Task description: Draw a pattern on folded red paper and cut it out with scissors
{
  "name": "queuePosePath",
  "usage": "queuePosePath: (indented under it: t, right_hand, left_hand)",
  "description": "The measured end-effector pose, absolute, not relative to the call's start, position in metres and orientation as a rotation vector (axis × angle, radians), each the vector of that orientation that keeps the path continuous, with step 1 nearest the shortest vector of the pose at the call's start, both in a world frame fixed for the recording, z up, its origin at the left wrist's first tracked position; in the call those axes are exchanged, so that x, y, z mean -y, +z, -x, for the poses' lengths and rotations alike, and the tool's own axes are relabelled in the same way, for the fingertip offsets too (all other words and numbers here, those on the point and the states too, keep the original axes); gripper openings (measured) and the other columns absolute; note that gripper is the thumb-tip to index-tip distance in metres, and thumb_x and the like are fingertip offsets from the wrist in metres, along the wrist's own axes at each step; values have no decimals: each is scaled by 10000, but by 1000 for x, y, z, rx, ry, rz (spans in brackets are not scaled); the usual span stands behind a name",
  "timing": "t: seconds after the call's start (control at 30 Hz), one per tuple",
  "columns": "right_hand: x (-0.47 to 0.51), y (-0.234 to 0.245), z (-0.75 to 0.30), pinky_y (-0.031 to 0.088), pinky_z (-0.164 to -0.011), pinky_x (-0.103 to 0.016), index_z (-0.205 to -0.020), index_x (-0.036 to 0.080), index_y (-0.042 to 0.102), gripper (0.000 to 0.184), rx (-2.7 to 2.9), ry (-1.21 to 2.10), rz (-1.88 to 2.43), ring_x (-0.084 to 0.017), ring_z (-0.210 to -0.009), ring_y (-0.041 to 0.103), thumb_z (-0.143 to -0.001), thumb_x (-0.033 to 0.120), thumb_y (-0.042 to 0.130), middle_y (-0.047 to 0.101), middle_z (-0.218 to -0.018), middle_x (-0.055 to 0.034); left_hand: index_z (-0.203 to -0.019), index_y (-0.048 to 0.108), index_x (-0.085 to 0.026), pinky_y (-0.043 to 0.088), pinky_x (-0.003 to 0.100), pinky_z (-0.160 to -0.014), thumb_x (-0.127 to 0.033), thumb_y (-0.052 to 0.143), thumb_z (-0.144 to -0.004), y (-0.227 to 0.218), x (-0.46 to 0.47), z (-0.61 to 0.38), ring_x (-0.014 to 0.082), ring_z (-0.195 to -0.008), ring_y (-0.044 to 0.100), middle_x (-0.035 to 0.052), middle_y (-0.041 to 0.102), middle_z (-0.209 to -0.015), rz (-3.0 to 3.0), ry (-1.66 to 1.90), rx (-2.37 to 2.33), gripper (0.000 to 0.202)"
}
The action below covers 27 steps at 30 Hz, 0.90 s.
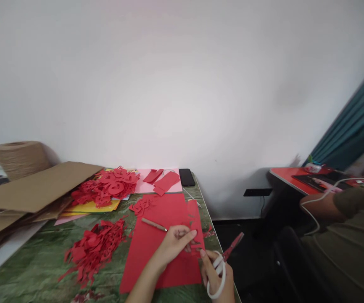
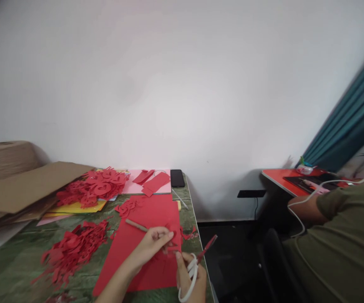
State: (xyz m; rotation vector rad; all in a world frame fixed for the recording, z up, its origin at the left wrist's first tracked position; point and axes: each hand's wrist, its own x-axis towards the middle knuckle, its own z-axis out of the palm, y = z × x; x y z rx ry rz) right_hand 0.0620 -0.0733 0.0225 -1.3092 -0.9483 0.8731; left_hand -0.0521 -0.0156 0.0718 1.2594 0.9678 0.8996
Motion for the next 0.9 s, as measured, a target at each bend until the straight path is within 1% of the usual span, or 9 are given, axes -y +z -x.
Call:
queuePosePath:
  t: [0.07,0.17,0.4,0.57,0.67,0.8,0.9]
  right_hand:
    - [73,24,-65,246,-324,-225,-532,156,581,407,923,852,1306,-87,-265,321,-677,536,568,342,-281,65]
    - [75,27,-66,262,-325,-230,-613,141,614,381,917,820,1307,-98,-278,341,-686,512,574,352,-300,67]
    - [76,31,-63,300,-364,-235,-659,129,639,381,910,788,1340,-106,-339,356,-695,502,569,353,-365,57]
    - [76,30,-64,293,-360,-231,-665,130,642,397,899,796,1344,-101,-344,350,-694,518,563,363,-377,54]
    - [75,31,-64,315,-368,-236,-644,143,638,395,910,788,1340,-106,-341,366,-689,529,566,387,-369,48]
    - [74,33,-62,283,-330,-235,-636,152,620,448,932,903,1319,-107,-290,347,-705,582,514,369,-301,57]
    - [78,31,-58,261,-322,-217,-616,144,599,555,948,1094,1305,-89,-254,324,-732,648,397,370,-268,51]
  left_hand:
    - [-641,620,-146,401,214,-501,-468,660,-622,74,17,52,110,-480,518,-8,577,-538,-1281,835,-921,325]
    - [-691,640,-144,415,221,-529,-410,701,-596,74,20,53,123,-522,552,12,616,-580,-1320,826,-886,290]
    - [-717,632,-142,442,247,-566,-407,722,-572,72,20,54,145,-558,594,38,659,-607,-1291,792,-837,315]
    - [-750,644,-136,455,254,-598,-383,735,-566,71,21,54,153,-607,611,68,684,-678,-1290,802,-829,321]
    - [-745,658,-134,461,255,-609,-368,748,-548,68,20,53,164,-628,618,71,685,-680,-1291,827,-858,319]
    - [-676,660,-132,473,259,-596,-352,765,-520,63,14,53,161,-588,611,58,671,-623,-1214,953,-906,289]
    - [-684,664,-138,487,278,-630,-351,765,-517,62,7,55,165,-599,612,50,669,-624,-1133,1114,-955,289]
